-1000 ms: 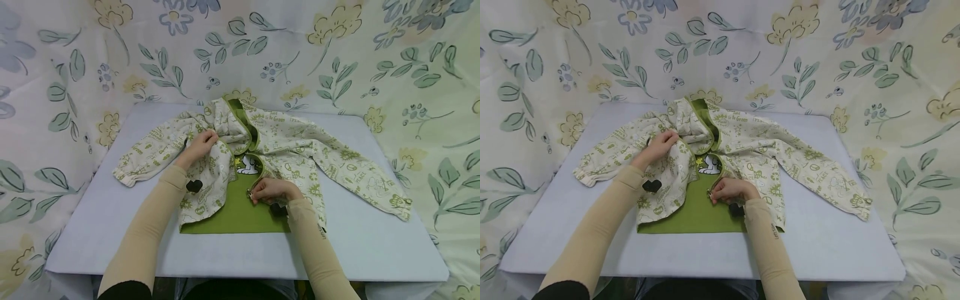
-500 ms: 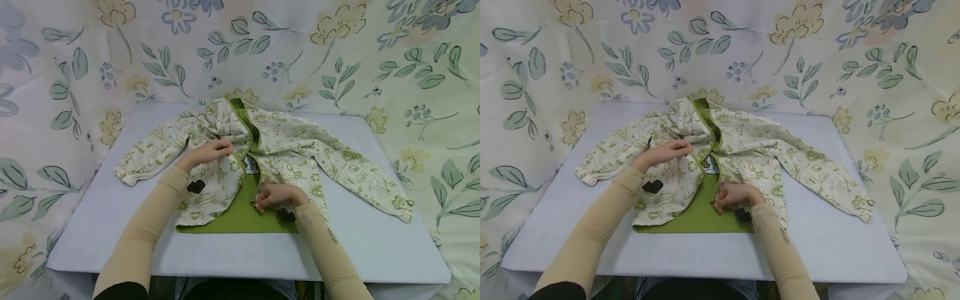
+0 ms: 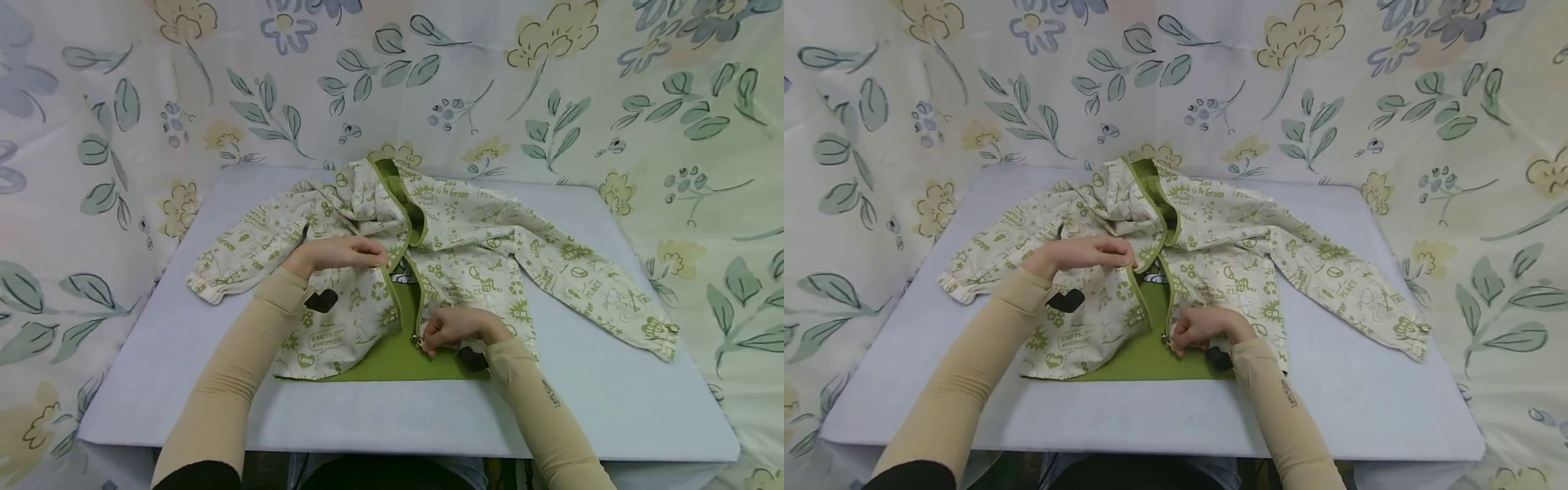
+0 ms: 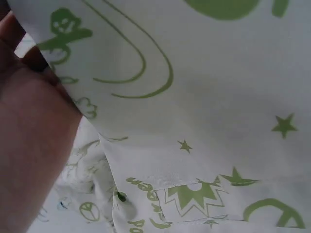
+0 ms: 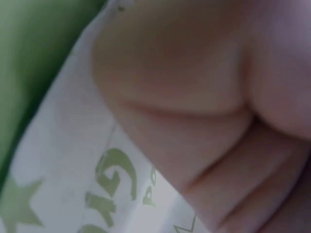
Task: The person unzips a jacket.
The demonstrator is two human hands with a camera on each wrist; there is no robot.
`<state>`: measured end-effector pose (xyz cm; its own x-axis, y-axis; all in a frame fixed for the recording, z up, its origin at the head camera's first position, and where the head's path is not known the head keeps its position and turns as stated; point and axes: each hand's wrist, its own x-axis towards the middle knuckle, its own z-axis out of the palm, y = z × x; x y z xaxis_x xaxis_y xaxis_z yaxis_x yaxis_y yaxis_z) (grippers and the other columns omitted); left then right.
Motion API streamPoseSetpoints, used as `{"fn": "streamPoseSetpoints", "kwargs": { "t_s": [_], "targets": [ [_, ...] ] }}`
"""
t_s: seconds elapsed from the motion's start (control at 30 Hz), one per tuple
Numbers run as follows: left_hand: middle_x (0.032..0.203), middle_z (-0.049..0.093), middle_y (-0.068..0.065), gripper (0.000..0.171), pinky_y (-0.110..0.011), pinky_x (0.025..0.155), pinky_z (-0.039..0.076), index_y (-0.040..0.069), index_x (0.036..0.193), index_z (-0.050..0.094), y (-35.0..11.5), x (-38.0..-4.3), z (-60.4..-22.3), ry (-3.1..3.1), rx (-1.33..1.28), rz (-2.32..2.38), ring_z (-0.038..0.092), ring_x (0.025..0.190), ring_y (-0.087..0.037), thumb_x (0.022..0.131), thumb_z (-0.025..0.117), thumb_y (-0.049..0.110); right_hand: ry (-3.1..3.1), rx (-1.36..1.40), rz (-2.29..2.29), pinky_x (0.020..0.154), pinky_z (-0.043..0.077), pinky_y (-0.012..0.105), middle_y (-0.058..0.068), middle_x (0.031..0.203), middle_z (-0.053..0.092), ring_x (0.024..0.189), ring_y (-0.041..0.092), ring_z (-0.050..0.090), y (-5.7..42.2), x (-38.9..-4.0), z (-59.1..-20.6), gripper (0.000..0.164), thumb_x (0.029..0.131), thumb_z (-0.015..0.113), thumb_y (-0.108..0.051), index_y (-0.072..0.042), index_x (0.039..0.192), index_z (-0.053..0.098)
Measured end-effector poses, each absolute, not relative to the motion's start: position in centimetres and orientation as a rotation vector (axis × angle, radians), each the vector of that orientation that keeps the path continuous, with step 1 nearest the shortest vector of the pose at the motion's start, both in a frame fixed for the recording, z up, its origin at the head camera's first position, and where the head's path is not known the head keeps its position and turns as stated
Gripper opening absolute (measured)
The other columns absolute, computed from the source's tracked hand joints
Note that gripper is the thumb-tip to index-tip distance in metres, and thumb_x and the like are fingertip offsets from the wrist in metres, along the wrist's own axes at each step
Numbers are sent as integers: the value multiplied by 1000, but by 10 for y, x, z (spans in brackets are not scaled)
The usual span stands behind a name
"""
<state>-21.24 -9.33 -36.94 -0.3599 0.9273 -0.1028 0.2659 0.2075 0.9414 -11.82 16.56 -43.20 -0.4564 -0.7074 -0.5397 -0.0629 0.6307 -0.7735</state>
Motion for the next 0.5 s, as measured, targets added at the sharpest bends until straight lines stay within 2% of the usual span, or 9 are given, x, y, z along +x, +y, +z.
{"fn": "streamPoseSetpoints", "kwargs": {
  "t_s": [0.1,0.17,0.37,0.5],
  "targets": [
    [74,38,-12,26,-37,59,31,4,75,44,-86,-210,-380,1836,1184,1096,30,59,-23,94,38,21,1919,-590,-877,35,25,20,1,49,46,38,6,26,165,-118,-433,22,83,58,-19,-3,71,67],
    [76,40,-10,25,-35,59,33,6,76,47,-81,-208,-389,1928,1195,1032,32,59,-20,94,38,22,1928,-589,-888,35,24,20,1,49,46,37,6,26,164,-117,-433,22,83,58,-19,-4,70,67],
    [93,48,0,19,-30,71,38,13,88,58,-69,-196,-416,2212,1163,887,43,80,-13,92,43,22,2020,-661,-862,37,27,21,1,51,48,39,6,29,165,-116,-432,27,80,62,-26,-4,65,62],
    [106,47,2,29,-29,78,39,12,108,56,-66,-187,-424,2340,1123,884,45,93,-11,92,41,31,2065,-626,-934,40,30,24,-2,49,41,39,9,30,171,-113,-428,33,81,61,-29,-4,60,53]
  ]
}}
